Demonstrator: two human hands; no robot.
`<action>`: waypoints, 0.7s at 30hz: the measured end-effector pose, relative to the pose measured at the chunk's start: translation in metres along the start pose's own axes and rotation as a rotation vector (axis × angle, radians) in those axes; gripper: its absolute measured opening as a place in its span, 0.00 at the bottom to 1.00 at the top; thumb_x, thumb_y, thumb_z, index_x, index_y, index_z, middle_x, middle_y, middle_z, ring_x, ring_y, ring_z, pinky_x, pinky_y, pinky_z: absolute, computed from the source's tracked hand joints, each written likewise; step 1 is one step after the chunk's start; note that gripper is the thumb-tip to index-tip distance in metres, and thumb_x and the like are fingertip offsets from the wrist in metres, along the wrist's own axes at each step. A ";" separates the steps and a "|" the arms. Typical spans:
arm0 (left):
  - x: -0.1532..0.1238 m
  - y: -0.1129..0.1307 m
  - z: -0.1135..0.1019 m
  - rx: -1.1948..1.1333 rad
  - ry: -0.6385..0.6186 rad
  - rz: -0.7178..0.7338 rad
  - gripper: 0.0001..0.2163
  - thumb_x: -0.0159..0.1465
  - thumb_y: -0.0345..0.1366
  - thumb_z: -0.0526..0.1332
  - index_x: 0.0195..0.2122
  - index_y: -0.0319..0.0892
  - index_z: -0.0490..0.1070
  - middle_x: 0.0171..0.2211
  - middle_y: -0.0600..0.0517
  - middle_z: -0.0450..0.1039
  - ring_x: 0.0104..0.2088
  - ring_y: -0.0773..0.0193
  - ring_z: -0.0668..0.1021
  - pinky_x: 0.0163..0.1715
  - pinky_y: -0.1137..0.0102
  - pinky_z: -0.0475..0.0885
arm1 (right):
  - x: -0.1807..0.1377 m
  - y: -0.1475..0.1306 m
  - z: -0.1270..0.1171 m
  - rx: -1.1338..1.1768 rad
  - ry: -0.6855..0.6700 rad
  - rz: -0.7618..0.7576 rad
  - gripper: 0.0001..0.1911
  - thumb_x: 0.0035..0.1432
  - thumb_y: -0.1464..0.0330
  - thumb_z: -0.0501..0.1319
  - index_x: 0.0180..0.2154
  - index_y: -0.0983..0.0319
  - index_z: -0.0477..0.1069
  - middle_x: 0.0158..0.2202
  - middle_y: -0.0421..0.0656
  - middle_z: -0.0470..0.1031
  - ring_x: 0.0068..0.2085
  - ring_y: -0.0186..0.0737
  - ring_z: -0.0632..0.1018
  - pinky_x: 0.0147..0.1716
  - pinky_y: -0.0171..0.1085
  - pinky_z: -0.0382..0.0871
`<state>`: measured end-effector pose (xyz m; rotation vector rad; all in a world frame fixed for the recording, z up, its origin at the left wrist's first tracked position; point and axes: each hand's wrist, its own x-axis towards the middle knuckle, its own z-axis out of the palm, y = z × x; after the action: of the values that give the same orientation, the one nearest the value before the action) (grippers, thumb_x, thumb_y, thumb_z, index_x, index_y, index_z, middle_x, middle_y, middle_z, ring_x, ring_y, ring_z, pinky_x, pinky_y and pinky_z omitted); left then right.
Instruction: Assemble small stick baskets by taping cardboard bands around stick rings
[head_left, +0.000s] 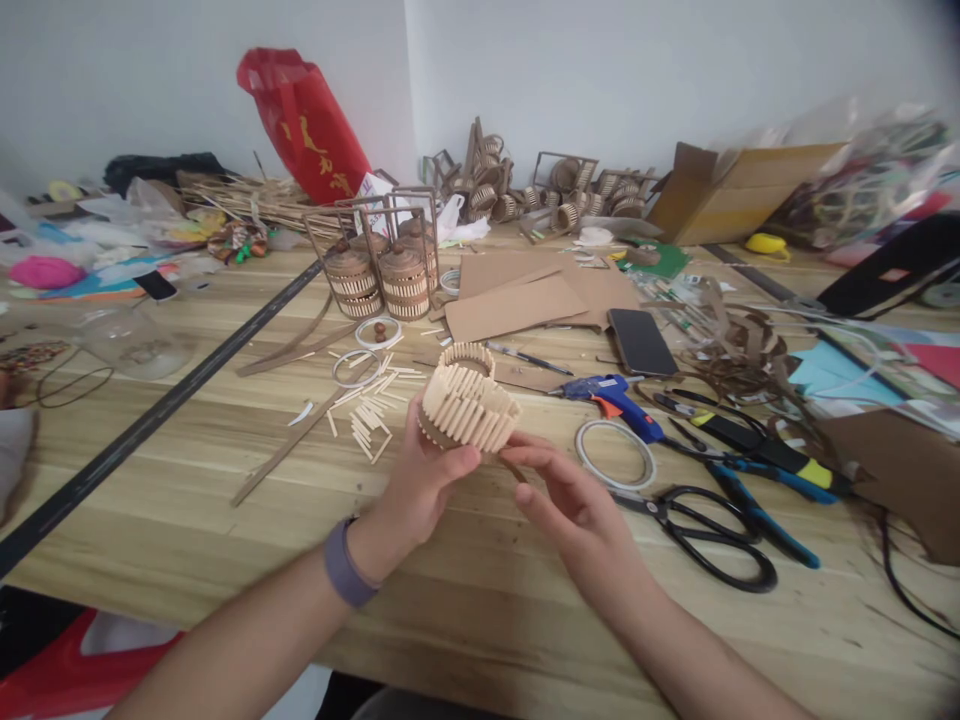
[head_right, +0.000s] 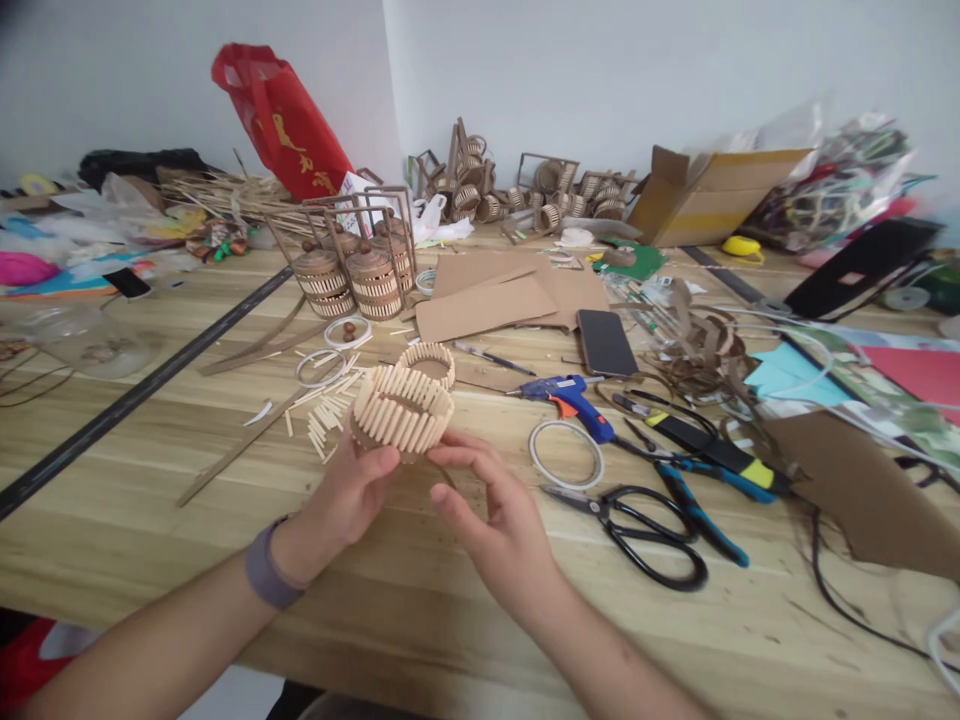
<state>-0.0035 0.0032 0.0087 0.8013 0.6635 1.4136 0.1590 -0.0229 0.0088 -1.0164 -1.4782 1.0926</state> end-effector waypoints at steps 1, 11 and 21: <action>0.001 0.001 0.001 -0.021 0.015 -0.012 0.33 0.48 0.33 0.73 0.55 0.47 0.64 0.45 0.51 0.76 0.47 0.56 0.77 0.49 0.63 0.69 | -0.001 -0.002 0.000 0.034 -0.019 0.023 0.13 0.58 0.58 0.65 0.44 0.53 0.77 0.56 0.46 0.73 0.59 0.48 0.71 0.59 0.50 0.63; 0.010 0.006 -0.013 -0.155 0.068 -0.148 0.27 0.51 0.40 0.72 0.52 0.46 0.68 0.38 0.53 0.78 0.41 0.61 0.78 0.41 0.70 0.71 | -0.003 -0.004 0.001 0.095 0.064 -0.031 0.16 0.58 0.60 0.65 0.48 0.53 0.70 0.48 0.45 0.76 0.48 0.45 0.77 0.49 0.46 0.71; 0.008 0.006 -0.010 -0.119 -0.045 -0.191 0.29 0.49 0.42 0.73 0.51 0.42 0.70 0.35 0.49 0.79 0.44 0.54 0.78 0.44 0.64 0.72 | -0.005 -0.012 0.003 -0.252 0.151 -0.092 0.06 0.54 0.63 0.65 0.30 0.58 0.71 0.29 0.40 0.75 0.32 0.40 0.75 0.34 0.36 0.69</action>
<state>-0.0144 0.0118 0.0081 0.6564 0.5986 1.2463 0.1557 -0.0310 0.0190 -1.1658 -1.5482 0.7603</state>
